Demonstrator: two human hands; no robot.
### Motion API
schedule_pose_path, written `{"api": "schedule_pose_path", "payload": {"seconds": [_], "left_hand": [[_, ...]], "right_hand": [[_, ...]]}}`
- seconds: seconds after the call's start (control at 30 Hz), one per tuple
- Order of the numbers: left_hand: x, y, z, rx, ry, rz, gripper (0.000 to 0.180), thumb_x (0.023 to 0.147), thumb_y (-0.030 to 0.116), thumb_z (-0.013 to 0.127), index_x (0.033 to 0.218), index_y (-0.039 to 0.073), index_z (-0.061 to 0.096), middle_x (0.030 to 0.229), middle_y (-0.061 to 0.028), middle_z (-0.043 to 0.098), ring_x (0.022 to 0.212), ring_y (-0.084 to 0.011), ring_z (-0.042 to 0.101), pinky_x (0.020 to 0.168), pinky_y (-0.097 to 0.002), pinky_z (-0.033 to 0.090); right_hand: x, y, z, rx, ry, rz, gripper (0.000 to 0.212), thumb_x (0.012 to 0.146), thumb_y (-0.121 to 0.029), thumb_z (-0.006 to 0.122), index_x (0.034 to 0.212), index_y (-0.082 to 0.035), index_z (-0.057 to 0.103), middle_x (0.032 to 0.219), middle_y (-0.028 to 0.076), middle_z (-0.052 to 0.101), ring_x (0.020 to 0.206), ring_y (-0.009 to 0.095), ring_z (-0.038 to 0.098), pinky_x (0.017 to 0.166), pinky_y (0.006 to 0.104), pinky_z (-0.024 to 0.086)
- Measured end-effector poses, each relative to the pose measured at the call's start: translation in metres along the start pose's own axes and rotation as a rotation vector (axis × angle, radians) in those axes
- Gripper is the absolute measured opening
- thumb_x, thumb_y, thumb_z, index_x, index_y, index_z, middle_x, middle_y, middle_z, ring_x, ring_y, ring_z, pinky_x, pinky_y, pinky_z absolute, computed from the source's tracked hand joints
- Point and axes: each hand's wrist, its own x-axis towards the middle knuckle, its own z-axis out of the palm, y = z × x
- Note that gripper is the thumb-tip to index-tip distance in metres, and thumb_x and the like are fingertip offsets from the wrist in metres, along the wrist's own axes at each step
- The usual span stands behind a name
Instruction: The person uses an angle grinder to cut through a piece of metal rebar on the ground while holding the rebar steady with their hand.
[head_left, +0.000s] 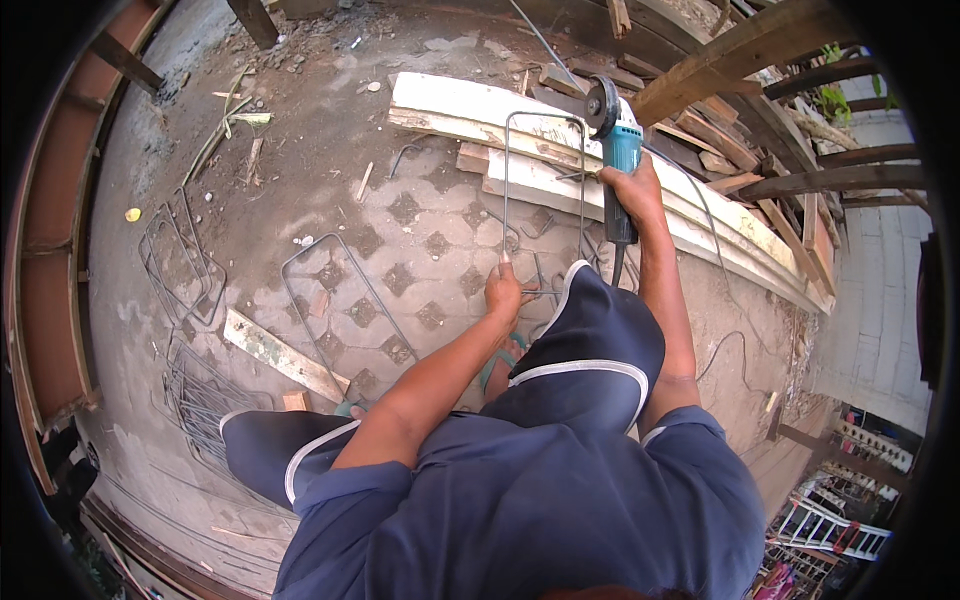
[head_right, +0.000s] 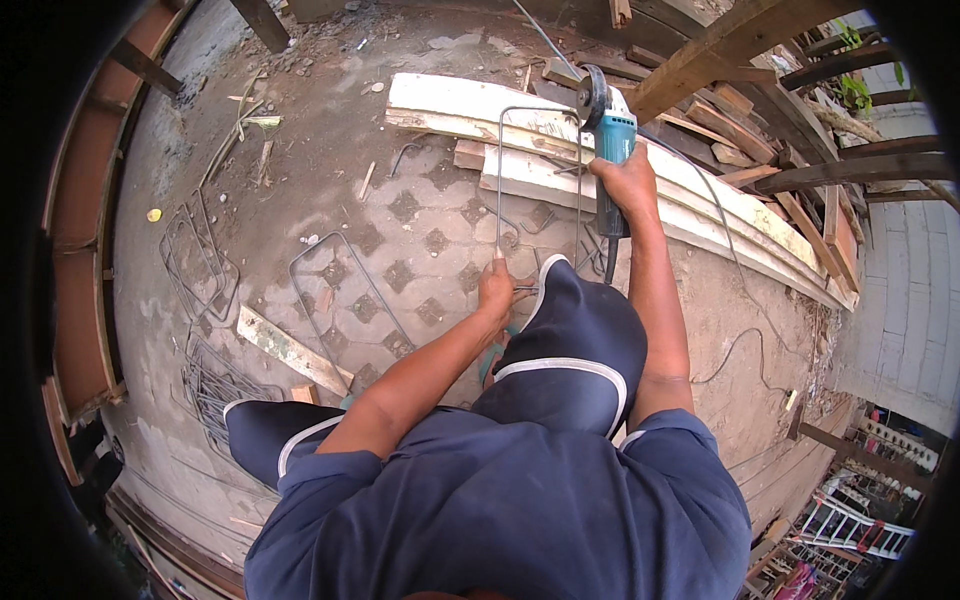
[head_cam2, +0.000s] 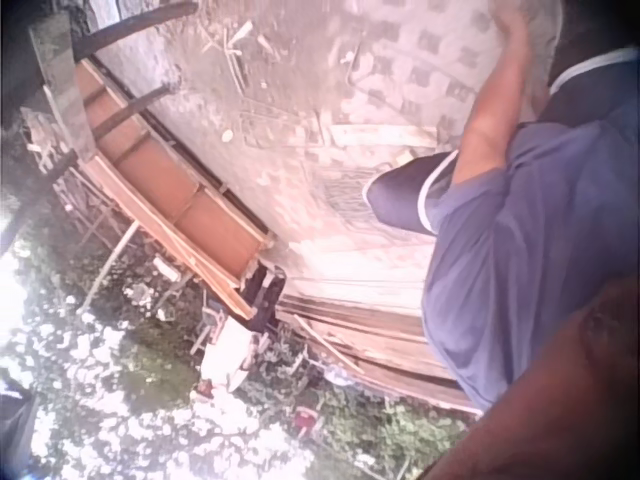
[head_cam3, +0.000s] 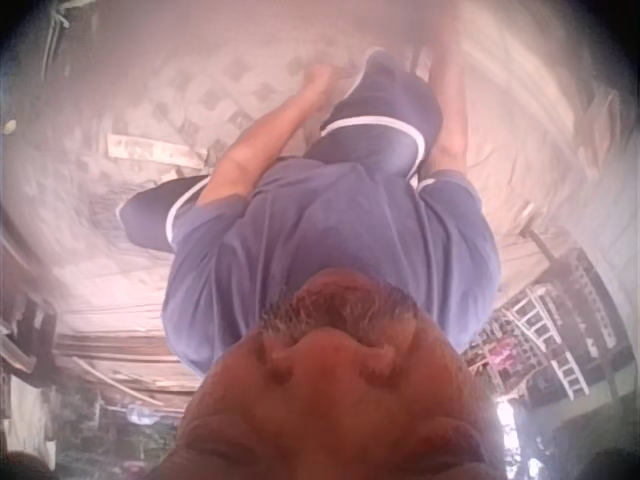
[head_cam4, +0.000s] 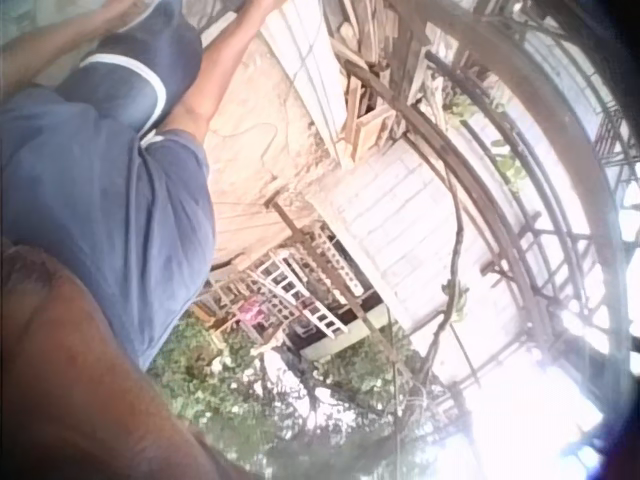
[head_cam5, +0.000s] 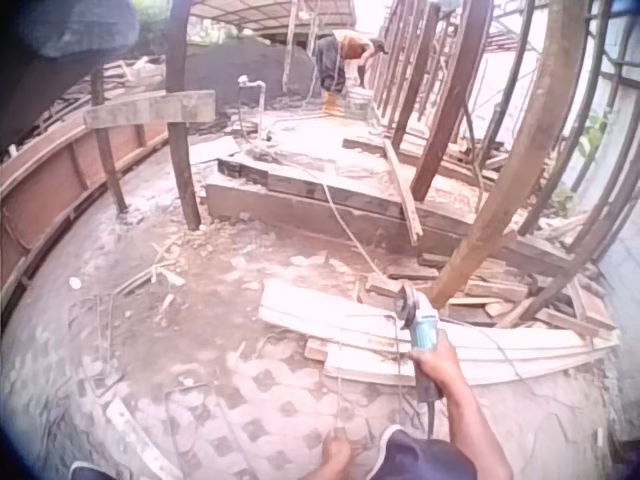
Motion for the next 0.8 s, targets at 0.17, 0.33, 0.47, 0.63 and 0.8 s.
{"api": "schedule_pose_path", "payload": {"seconds": [0.17,0.33,0.47,0.63,0.8], "left_hand": [[-0.003,0.007,-0.006,0.049,-0.001,0.031,0.066,0.109,0.050,0.041,0.142,-0.007,0.042,0.105,-0.0224,0.067,0.074,-0.0309,0.076,0.061,-0.0370,0.064],[-0.010,0.021,-0.027,0.059,0.072,0.119,0.057,0.109,0.047,0.045,0.124,-0.007,0.054,0.078,-0.0137,0.064,0.059,-0.0253,0.069,0.056,-0.0379,0.061],[-0.006,0.059,-0.074,-0.038,0.051,0.344,0.043,0.107,0.044,0.053,0.081,0.010,0.047,0.060,-0.0009,0.042,0.045,-0.0154,0.043,0.046,-0.0348,0.049],[-0.045,0.137,-0.084,0.104,-0.090,0.589,0.041,0.109,0.038,0.053,0.080,0.009,0.048,0.058,0.0029,0.038,0.048,-0.0080,0.036,0.043,-0.0291,0.034],[-0.077,0.182,-0.081,0.562,-0.043,1.195,0.043,0.108,0.027,0.058,0.072,0.005,0.046,0.055,-0.0036,0.042,0.051,-0.0098,0.037,0.047,-0.0316,0.032]], "right_hand": [[0.015,0.020,0.015,-0.052,-0.007,0.019,0.078,0.068,-0.032,0.079,0.128,0.010,0.052,0.112,0.028,0.069,0.100,0.037,0.071,0.090,0.0414,0.055],[0.012,0.037,0.031,0.034,-0.047,0.001,0.070,0.067,-0.030,0.081,0.121,0.009,0.058,0.106,0.025,0.070,0.094,0.034,0.071,0.086,0.0401,0.055],[-0.001,0.024,0.011,0.214,-0.011,0.058,0.063,0.067,-0.026,0.080,0.117,0.007,0.060,0.100,0.018,0.070,0.087,0.028,0.069,0.080,0.0376,0.055],[-0.010,0.024,-0.046,0.530,0.201,0.011,0.049,0.076,-0.022,0.080,0.112,0.003,0.060,0.088,0.009,0.066,0.071,0.015,0.062,0.064,0.0303,0.051],[-0.031,0.006,-0.086,0.742,0.388,-0.029,0.056,0.077,-0.023,0.081,0.118,0.007,0.058,0.094,0.011,0.068,0.073,0.015,0.065,0.065,0.0299,0.053]]}}
